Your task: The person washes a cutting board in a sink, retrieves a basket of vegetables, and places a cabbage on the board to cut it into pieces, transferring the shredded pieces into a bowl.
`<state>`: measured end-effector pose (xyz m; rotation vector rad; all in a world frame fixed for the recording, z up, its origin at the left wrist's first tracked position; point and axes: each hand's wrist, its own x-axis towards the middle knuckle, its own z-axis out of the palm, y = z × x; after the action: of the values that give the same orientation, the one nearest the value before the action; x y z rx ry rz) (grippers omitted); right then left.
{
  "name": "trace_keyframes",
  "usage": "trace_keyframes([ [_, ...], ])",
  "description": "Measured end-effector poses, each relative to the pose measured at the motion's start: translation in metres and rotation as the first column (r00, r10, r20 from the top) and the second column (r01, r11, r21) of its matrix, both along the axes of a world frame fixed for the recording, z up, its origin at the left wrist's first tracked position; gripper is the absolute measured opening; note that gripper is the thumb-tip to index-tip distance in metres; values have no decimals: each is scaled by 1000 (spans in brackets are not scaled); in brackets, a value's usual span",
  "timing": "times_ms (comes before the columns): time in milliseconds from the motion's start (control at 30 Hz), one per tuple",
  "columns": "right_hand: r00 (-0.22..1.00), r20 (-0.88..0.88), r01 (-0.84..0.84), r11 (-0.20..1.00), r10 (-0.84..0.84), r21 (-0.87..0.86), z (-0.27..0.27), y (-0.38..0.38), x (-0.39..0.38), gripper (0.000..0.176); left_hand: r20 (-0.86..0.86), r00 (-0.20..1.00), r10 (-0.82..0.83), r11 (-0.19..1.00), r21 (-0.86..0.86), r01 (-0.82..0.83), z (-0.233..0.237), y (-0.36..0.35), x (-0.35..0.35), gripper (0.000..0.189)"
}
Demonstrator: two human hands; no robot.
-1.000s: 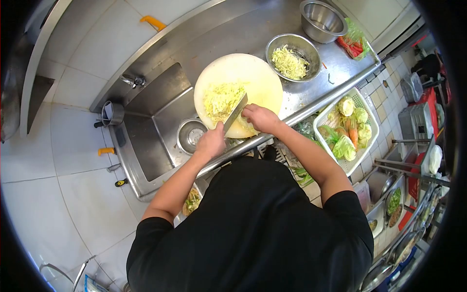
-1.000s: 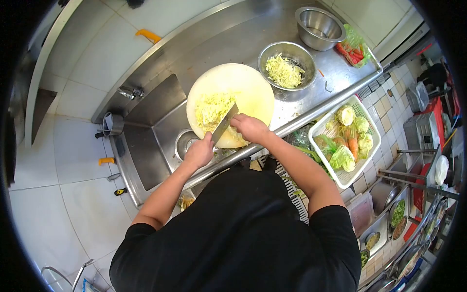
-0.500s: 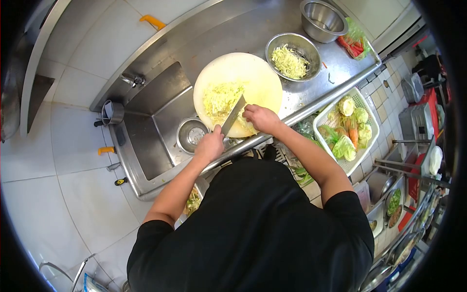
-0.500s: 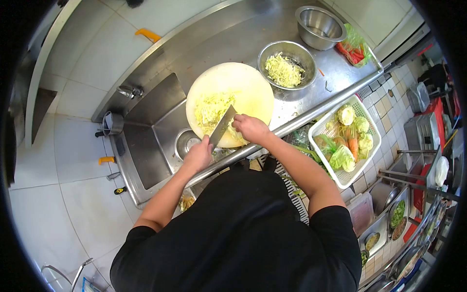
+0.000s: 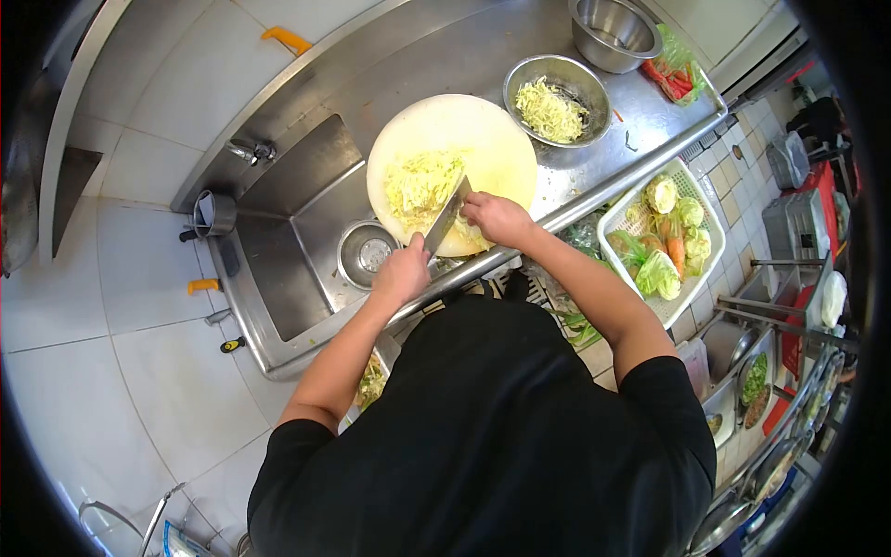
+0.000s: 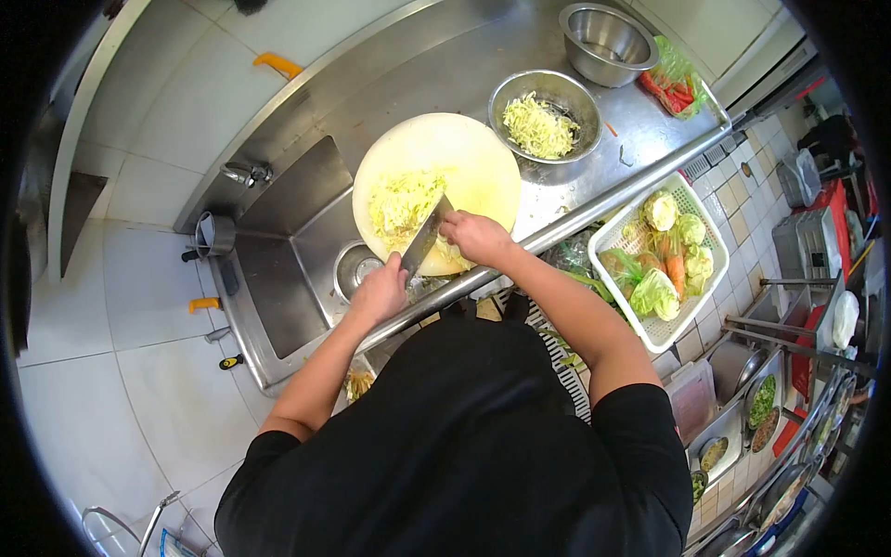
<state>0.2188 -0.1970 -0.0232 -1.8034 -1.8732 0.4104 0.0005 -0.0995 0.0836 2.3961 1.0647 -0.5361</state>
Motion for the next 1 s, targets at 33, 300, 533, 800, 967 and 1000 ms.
trace_keyframes([
  [33,1000,3,0,1000,0,5,1,0,1,10,8,1000,-16,1000,-3,16,10,2,5,26],
  [300,1000,-15,13,999,-13,-32,10,-2,-1,16,15,998,-60,998,25,60,20,1,9,25],
  [533,999,-7,33,998,-33,-45,21,-3,1,14,32,999,-31,999,11,31,14,-7,12,26],
  [800,998,29,66,995,-64,-72,8,-8,-4,13,60,998,1,1000,7,-2,9,-16,9,24],
  [967,996,86,49,993,-39,-111,22,-7,1,16,81,997,-14,1000,8,14,-2,-13,10,26],
  [1000,995,91,48,990,-36,-130,25,-8,0,16,72,997,-35,999,33,33,11,-14,14,26],
])
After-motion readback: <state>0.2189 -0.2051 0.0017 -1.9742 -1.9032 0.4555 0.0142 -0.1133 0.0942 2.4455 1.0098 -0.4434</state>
